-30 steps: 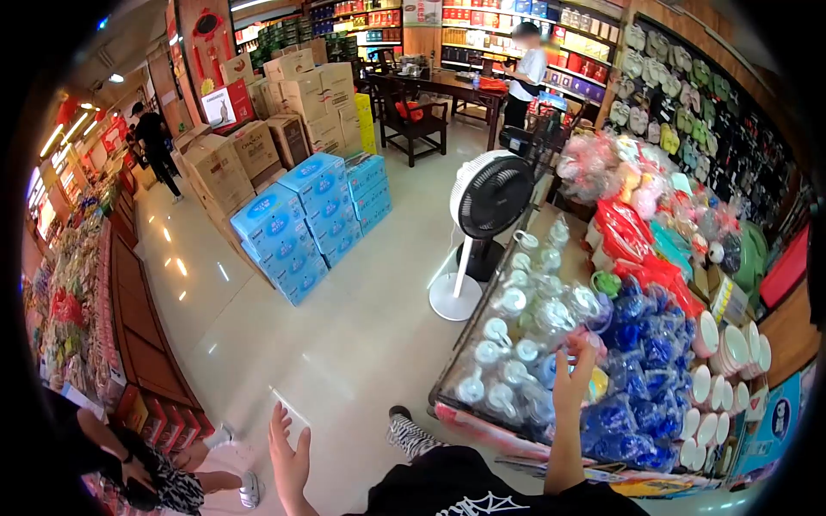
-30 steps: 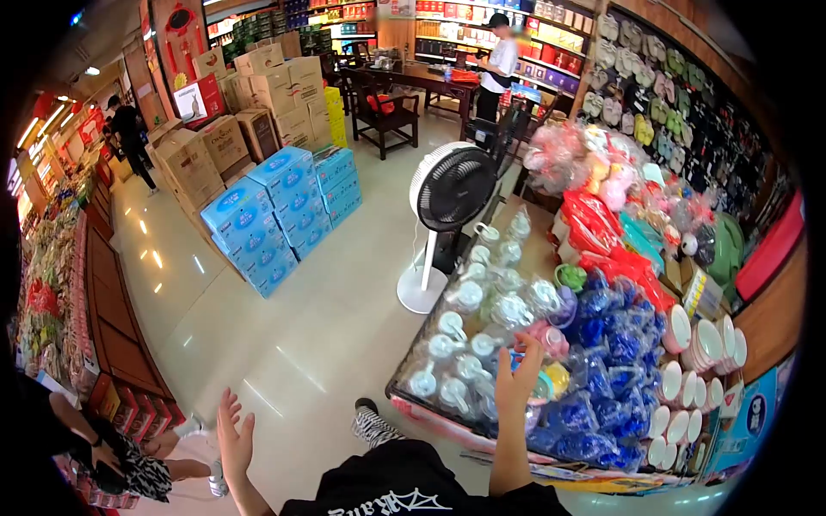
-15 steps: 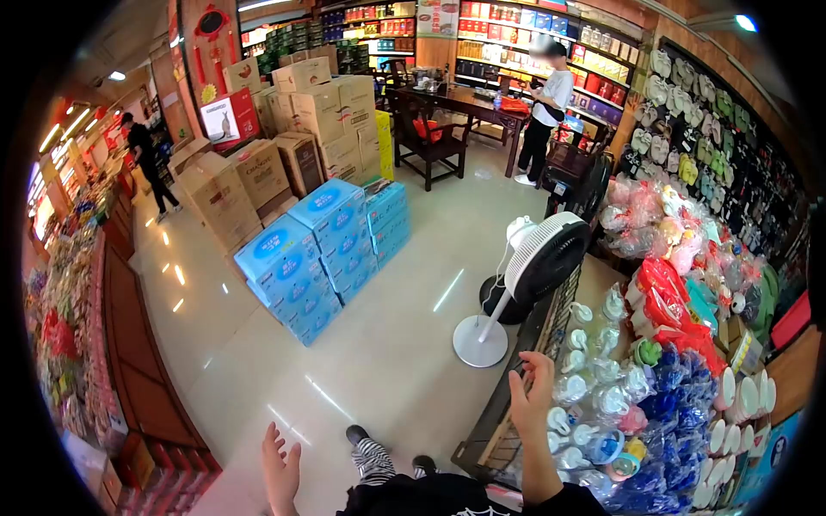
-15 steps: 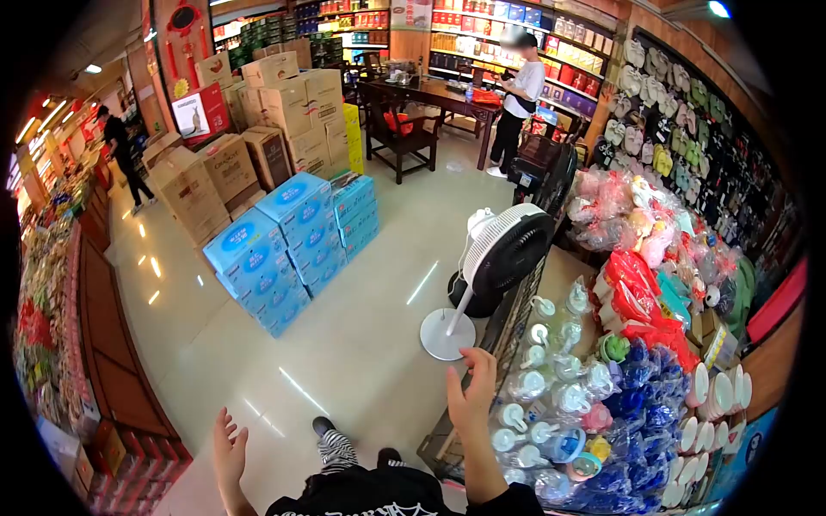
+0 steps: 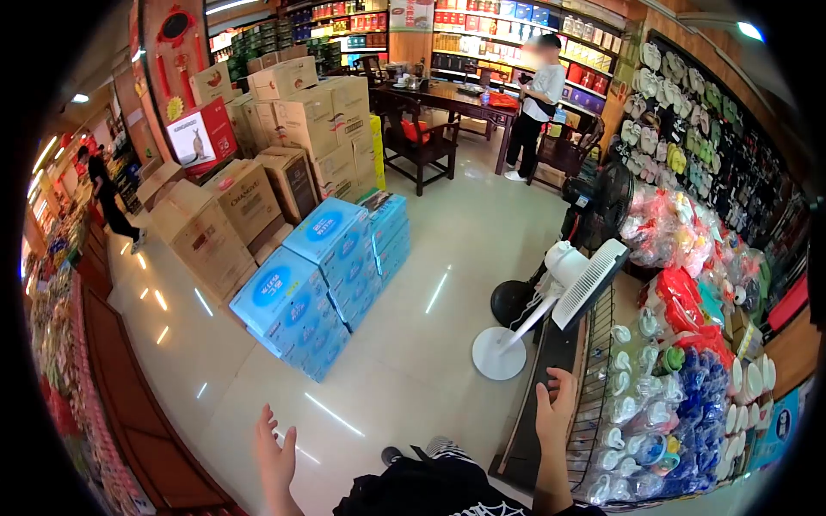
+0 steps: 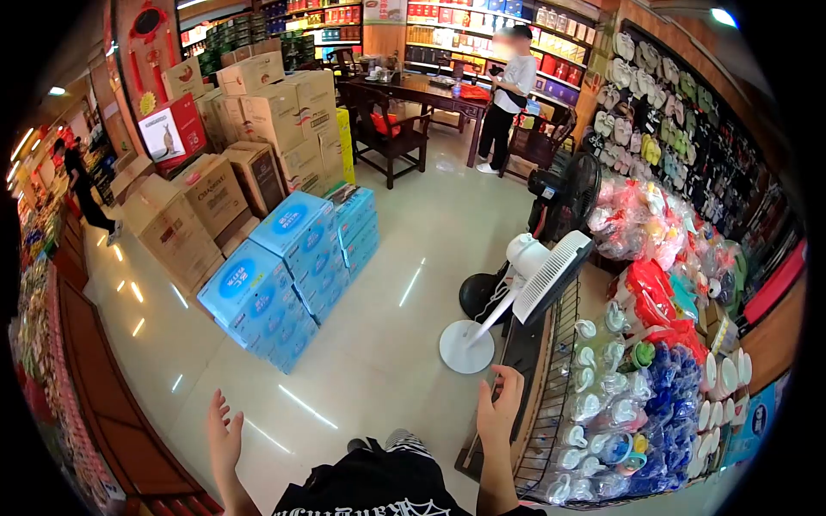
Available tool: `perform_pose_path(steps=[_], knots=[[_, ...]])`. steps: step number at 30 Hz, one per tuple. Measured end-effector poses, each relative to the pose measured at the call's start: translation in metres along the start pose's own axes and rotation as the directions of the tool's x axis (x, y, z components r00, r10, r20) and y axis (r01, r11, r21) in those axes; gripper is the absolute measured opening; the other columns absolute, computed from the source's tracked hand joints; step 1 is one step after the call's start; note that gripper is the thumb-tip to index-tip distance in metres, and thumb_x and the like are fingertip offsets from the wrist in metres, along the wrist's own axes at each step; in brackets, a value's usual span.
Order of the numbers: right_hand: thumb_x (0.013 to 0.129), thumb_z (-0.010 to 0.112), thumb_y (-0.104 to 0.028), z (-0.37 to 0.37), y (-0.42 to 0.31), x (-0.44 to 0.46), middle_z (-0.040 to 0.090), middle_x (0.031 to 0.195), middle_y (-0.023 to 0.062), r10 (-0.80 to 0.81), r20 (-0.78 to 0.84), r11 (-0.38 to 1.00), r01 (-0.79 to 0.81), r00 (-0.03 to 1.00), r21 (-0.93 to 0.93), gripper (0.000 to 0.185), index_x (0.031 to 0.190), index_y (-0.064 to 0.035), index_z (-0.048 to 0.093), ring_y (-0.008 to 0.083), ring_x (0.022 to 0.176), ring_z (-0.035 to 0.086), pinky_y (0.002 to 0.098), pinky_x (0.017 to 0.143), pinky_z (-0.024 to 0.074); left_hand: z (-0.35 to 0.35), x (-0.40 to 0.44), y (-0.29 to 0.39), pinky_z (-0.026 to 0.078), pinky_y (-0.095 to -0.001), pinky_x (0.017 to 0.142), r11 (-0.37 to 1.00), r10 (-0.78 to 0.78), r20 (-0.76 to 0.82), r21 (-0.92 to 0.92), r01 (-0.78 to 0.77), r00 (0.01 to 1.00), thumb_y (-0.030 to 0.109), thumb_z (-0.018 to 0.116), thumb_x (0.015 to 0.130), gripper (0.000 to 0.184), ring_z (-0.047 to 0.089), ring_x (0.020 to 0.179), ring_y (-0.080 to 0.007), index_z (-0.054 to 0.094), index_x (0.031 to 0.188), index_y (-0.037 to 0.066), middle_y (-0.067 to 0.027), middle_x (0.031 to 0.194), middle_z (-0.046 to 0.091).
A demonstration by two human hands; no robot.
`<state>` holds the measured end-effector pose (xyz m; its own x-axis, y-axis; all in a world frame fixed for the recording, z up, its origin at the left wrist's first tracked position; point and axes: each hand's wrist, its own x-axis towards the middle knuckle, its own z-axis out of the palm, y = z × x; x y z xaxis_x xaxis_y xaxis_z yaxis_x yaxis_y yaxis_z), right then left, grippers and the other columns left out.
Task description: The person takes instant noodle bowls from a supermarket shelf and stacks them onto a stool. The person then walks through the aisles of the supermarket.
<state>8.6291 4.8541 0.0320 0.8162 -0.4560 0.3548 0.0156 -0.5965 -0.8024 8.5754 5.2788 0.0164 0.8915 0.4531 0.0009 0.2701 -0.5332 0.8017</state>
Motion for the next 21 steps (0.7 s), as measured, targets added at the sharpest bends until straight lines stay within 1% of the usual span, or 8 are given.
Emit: perform_pose_path(steps=[4,6,10,13,15,18,19,21], knots=[[0.076,0.060,-0.002,0.032,-0.002,0.023,0.049,0.101,0.0099,0.030,-0.027,0.998,-0.031,0.999,-0.047,0.030,0.105,-0.0038,0.053,0.0206,0.085,0.048,0.0318,0.076,0.0405,0.019,0.060,0.006,0.041,-0.0382,0.089,0.999,0.042,0.068,-0.012,-0.042,0.997,0.010,0.060,0.082,0.064,0.049,0.109,-0.0268,0.032,0.138,0.010,-0.0156,0.127,0.044],[0.076,0.060,-0.002,0.047,0.003,0.035,0.048,0.102,0.0098,0.126,-0.024,0.991,-0.127,0.992,-0.031,0.030,0.105,-0.0039,0.053,0.0209,0.086,0.048,0.0315,0.077,0.0402,0.034,0.086,0.016,0.041,-0.0383,0.089,0.998,0.053,0.087,-0.036,-0.050,0.995,0.010,0.061,0.081,0.064,0.048,0.109,-0.0268,0.031,0.138,0.010,-0.0154,0.128,0.044],[0.076,0.060,-0.002,0.081,0.015,0.082,0.048,0.101,0.0100,0.153,-0.048,0.985,-0.157,0.987,-0.074,0.030,0.105,-0.0035,0.053,0.0213,0.086,0.048,0.0315,0.077,0.0402,0.068,0.143,0.034,0.040,-0.0386,0.090,0.998,0.050,0.123,-0.052,-0.044,0.991,0.009,0.061,0.081,0.066,0.048,0.110,-0.0266,0.030,0.139,0.010,-0.0152,0.130,0.042],[0.075,0.060,-0.001,0.104,0.022,0.135,0.048,0.101,0.0104,0.140,-0.056,0.989,-0.142,0.989,-0.038,0.031,0.105,-0.0033,0.053,0.0219,0.087,0.048,0.0320,0.078,0.0404,0.094,0.187,0.050,0.039,-0.0384,0.091,0.997,0.068,0.104,-0.054,-0.062,0.992,0.009,0.060,0.081,0.066,0.047,0.111,-0.0268,0.030,0.140,0.011,-0.0154,0.131,0.041],[0.075,0.060,-0.001,0.120,0.027,0.179,0.048,0.100,0.0110,0.068,-0.096,0.997,-0.071,0.993,-0.032,0.032,0.106,-0.0030,0.053,0.0222,0.087,0.047,0.0324,0.078,0.0401,0.110,0.219,0.060,0.039,-0.0383,0.091,0.995,0.066,0.071,-0.083,-0.060,0.995,0.009,0.059,0.082,0.065,0.047,0.111,-0.0269,0.029,0.140,0.011,-0.0154,0.131,0.041],[0.074,0.059,0.000,0.137,0.023,0.248,0.049,0.100,0.0111,0.086,-0.122,0.995,-0.079,0.989,0.062,0.032,0.106,-0.0031,0.053,0.0217,0.087,0.047,0.0321,0.077,0.0385,0.133,0.261,0.090,0.038,-0.0381,0.092,0.991,0.058,0.010,-0.125,-0.056,0.998,0.010,0.058,0.083,0.064,0.046,0.111,-0.0271,0.029,0.140,0.011,-0.0153,0.132,0.040],[0.075,0.060,-0.001,0.144,0.020,0.269,0.049,0.100,0.0107,-0.013,-0.161,1.000,0.014,0.987,0.009,0.033,0.106,-0.0039,0.053,0.0215,0.087,0.047,0.0320,0.077,0.0381,0.143,0.275,0.101,0.038,-0.0381,0.092,0.988,0.045,-0.012,-0.144,-0.046,0.999,0.010,0.057,0.083,0.064,0.046,0.112,-0.0272,0.029,0.140,0.011,-0.0153,0.132,0.040],[0.076,0.060,-0.002,0.158,0.012,0.304,0.050,0.102,0.0100,-0.037,-0.125,0.999,0.039,0.991,0.009,0.032,0.107,-0.0042,0.053,0.0218,0.088,0.048,0.0316,0.077,0.0393,0.162,0.297,0.118,0.038,-0.0381,0.093,0.993,0.049,-0.001,-0.108,-0.049,0.999,0.010,0.057,0.083,0.064,0.046,0.112,-0.0274,0.029,0.140,0.011,-0.0155,0.132,0.040]])
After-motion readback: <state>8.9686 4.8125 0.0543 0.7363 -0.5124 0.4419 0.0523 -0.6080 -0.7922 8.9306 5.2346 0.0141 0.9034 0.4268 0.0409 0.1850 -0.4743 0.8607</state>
